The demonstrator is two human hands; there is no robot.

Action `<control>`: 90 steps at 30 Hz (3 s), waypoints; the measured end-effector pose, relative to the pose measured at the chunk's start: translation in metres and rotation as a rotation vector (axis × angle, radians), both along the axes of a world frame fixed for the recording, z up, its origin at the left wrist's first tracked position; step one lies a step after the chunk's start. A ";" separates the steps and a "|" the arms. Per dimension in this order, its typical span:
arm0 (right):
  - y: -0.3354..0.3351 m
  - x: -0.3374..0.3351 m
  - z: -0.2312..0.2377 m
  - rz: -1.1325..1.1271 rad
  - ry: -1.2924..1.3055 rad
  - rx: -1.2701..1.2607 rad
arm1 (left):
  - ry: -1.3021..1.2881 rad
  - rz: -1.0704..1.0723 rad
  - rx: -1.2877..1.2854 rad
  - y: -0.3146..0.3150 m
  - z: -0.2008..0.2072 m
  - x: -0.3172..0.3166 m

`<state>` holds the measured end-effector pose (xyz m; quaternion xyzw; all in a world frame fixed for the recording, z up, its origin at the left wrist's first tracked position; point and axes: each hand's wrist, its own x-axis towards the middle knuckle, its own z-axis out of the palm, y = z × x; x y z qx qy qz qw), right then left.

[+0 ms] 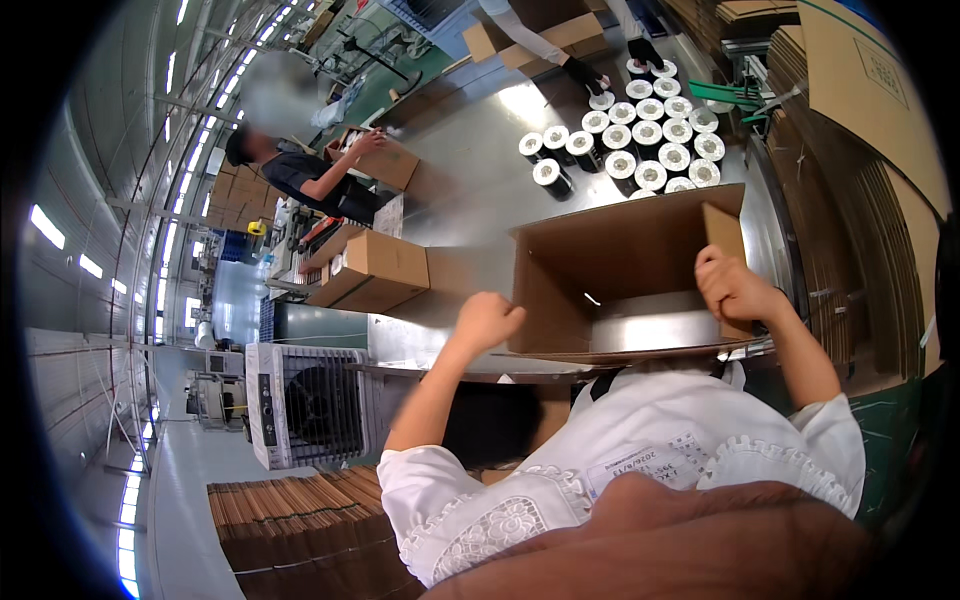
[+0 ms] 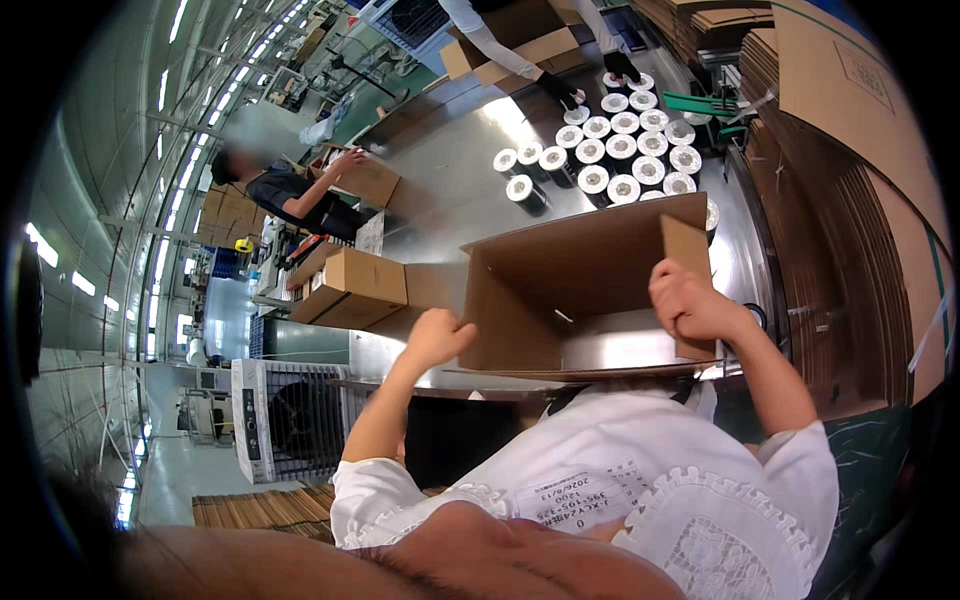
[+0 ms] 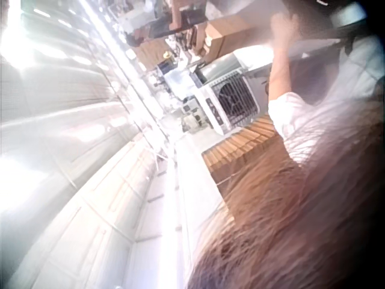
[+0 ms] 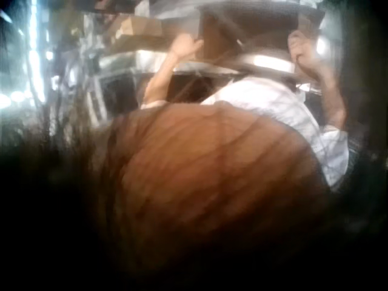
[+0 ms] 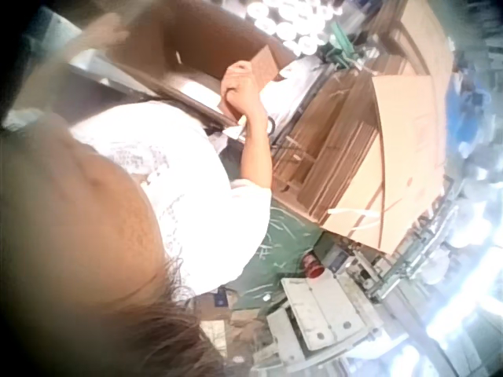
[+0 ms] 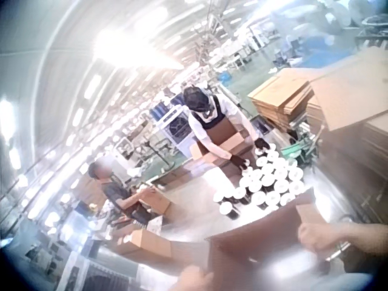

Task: The person repeatedly picks up cylindrical items from a metal table and places them into a cardboard box. They arrange the items in rows, close the box flaps, and then open a new box to continue the process. The task is performed by hand without tools.

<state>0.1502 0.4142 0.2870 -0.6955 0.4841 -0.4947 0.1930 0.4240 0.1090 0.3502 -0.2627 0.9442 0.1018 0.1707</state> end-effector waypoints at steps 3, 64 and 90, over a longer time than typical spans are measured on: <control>-0.012 0.015 -0.058 0.043 0.483 0.313 | -0.139 -0.011 0.285 0.048 -0.015 -0.026; 0.000 0.018 -0.146 -0.463 -1.089 0.458 | 0.316 -0.229 0.042 0.050 -0.108 -0.003; -0.127 0.172 -0.033 0.250 -0.406 0.830 | 0.737 1.042 1.056 0.051 -0.111 0.018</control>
